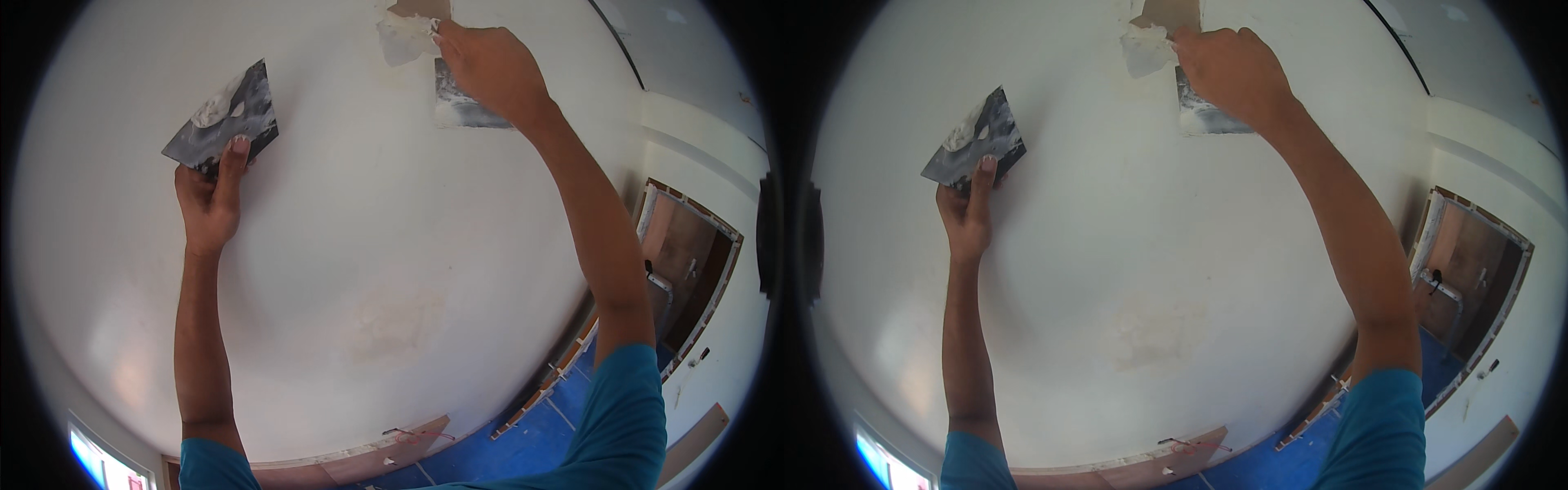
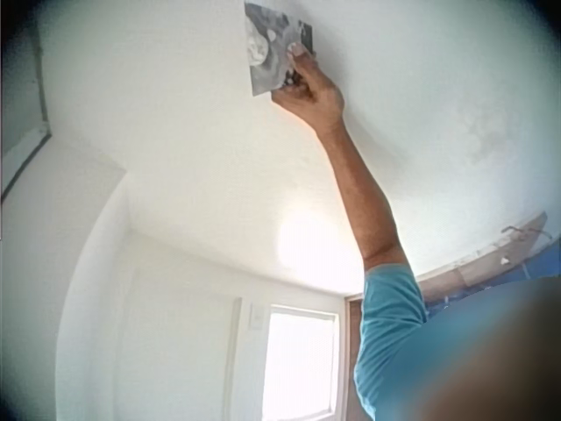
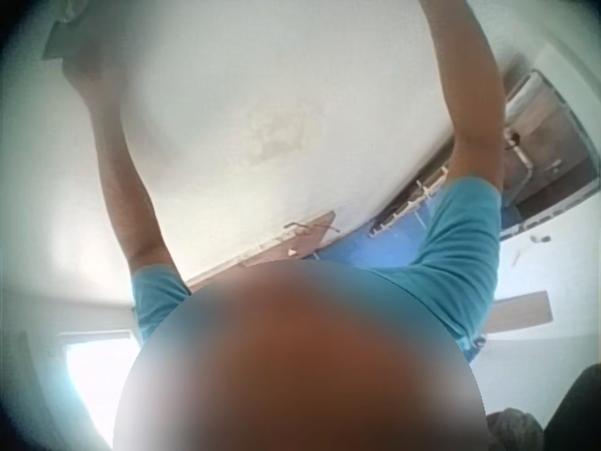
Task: The person applies white plaster to a ceiling using two putty knives, repeatedly scooping material from one knife to the other and smoothing it onto the surface. The person works on a single area, spreading and leveling the compound while standing on a ladder.
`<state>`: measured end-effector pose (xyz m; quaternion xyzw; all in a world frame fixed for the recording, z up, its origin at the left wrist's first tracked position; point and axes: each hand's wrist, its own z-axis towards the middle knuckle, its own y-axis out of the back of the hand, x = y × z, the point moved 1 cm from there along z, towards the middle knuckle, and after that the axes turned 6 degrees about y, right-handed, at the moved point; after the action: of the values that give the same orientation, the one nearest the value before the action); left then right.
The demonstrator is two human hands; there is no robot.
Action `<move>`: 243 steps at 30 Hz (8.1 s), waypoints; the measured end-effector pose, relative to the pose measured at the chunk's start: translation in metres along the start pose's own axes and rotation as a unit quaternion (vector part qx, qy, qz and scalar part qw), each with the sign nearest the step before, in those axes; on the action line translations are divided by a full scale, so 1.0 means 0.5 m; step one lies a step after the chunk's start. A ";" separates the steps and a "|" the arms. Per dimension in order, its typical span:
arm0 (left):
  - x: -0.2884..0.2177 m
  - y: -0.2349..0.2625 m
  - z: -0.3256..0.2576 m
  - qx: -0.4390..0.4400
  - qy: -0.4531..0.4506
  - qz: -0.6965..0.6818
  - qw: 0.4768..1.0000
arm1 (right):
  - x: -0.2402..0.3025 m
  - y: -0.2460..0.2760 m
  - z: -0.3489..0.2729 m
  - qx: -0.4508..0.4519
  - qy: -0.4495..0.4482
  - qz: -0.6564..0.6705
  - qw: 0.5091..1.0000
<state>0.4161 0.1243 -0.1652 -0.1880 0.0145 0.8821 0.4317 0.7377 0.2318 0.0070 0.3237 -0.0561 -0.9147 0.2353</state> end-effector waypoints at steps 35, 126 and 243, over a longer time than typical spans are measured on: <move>-0.128 -0.371 -0.377 0.433 0.344 -0.182 0.813 | 0.361 0.005 -0.744 0.034 -0.503 0.659 0.558; -0.139 -0.365 0.377 0.192 -0.392 0.541 0.719 | 0.306 0.030 -1.100 -0.394 -0.645 0.543 0.367; -0.147 -0.433 0.424 0.117 -0.602 0.709 0.348 | 0.295 0.056 -1.093 -0.344 -0.707 0.520 0.334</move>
<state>0.5555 0.2444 0.0868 0.5264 -0.0179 0.7248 -0.4441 0.9864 0.1654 -0.4980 -0.6489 -0.0388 -0.4311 0.6257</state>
